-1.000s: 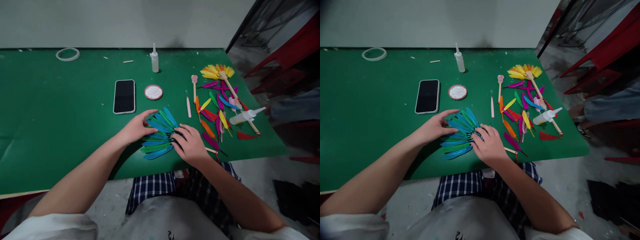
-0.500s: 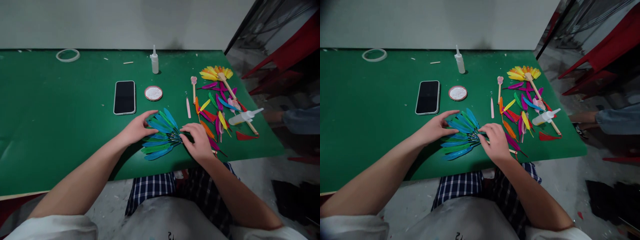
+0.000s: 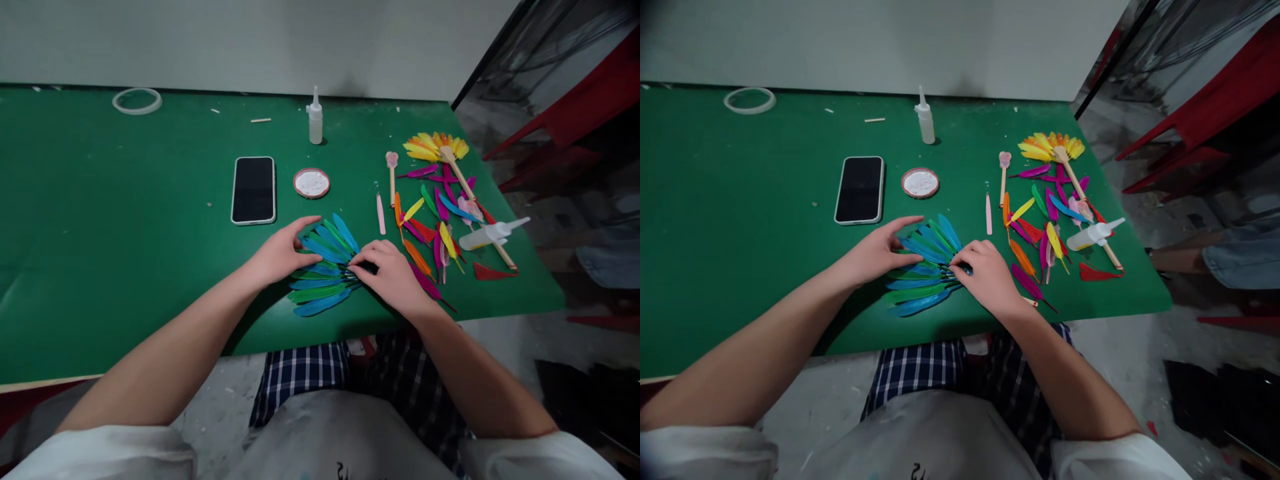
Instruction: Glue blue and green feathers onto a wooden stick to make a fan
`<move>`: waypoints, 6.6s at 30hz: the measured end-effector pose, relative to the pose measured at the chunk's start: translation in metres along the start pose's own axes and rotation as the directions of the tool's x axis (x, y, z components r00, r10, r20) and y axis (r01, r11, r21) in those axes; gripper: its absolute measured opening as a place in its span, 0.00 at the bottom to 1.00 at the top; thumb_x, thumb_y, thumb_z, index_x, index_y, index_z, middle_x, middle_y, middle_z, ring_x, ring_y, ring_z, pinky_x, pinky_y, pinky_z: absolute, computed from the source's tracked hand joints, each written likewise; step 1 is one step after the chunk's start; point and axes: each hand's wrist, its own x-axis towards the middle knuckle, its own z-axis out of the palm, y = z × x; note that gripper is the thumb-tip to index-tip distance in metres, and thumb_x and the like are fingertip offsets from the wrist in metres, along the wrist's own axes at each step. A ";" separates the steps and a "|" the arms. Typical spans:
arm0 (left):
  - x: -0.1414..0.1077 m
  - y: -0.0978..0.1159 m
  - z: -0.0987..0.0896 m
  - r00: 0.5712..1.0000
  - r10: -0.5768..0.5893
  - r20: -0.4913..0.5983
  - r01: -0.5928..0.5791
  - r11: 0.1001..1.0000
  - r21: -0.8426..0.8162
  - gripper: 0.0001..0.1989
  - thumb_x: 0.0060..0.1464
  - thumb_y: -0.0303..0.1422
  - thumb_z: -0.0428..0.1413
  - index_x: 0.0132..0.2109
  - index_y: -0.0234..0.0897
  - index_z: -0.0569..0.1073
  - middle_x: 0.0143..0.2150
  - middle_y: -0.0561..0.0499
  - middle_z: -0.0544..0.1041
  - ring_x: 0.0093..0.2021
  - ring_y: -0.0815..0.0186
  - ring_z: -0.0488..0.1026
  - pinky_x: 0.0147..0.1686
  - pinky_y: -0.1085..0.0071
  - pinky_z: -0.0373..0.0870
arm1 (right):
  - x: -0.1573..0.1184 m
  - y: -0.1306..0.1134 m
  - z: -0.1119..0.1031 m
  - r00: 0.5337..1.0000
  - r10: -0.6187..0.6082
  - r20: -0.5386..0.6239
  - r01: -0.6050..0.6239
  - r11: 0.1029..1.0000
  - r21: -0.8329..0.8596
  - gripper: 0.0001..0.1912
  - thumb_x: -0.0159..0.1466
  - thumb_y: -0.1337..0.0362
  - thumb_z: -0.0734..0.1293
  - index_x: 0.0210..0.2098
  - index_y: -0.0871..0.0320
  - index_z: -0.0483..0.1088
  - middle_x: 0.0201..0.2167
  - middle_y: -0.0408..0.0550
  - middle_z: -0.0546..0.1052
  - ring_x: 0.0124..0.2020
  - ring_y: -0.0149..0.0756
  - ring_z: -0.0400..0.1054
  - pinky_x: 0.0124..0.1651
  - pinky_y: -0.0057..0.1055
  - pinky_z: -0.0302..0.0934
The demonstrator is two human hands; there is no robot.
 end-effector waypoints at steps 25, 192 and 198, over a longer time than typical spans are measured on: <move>0.000 0.002 -0.001 1.000 -0.015 0.007 0.015 1.000 0.006 0.34 0.42 0.31 0.59 0.57 0.42 0.57 0.19 0.60 0.55 0.18 0.75 0.54 0.17 0.79 0.50 | 0.002 0.002 0.002 1.000 0.008 0.018 -0.009 0.999 0.047 0.03 0.56 0.67 0.64 0.26 0.56 0.69 0.28 0.44 0.70 0.35 0.34 0.61 0.39 0.32 0.57; 0.015 0.063 0.060 0.978 -0.071 -0.195 -0.114 0.604 -0.789 0.14 0.42 0.35 0.60 0.35 0.29 0.72 0.28 0.49 0.75 0.29 0.67 0.73 0.33 0.70 0.71 | 0.045 -0.003 -0.019 0.854 0.491 -0.175 0.028 0.291 0.956 0.12 0.47 0.59 0.70 0.28 0.60 0.71 0.29 0.46 0.76 0.33 0.35 0.69 0.39 0.33 0.62; 0.017 0.061 0.061 0.972 -0.089 -0.218 -0.124 0.591 -0.797 0.14 0.41 0.35 0.60 0.35 0.28 0.72 0.27 0.49 0.76 0.28 0.67 0.73 0.32 0.71 0.71 | 0.044 -0.004 -0.021 0.850 0.501 -0.159 0.003 0.298 0.954 0.12 0.46 0.59 0.70 0.28 0.59 0.70 0.28 0.44 0.75 0.31 0.32 0.68 0.35 0.30 0.62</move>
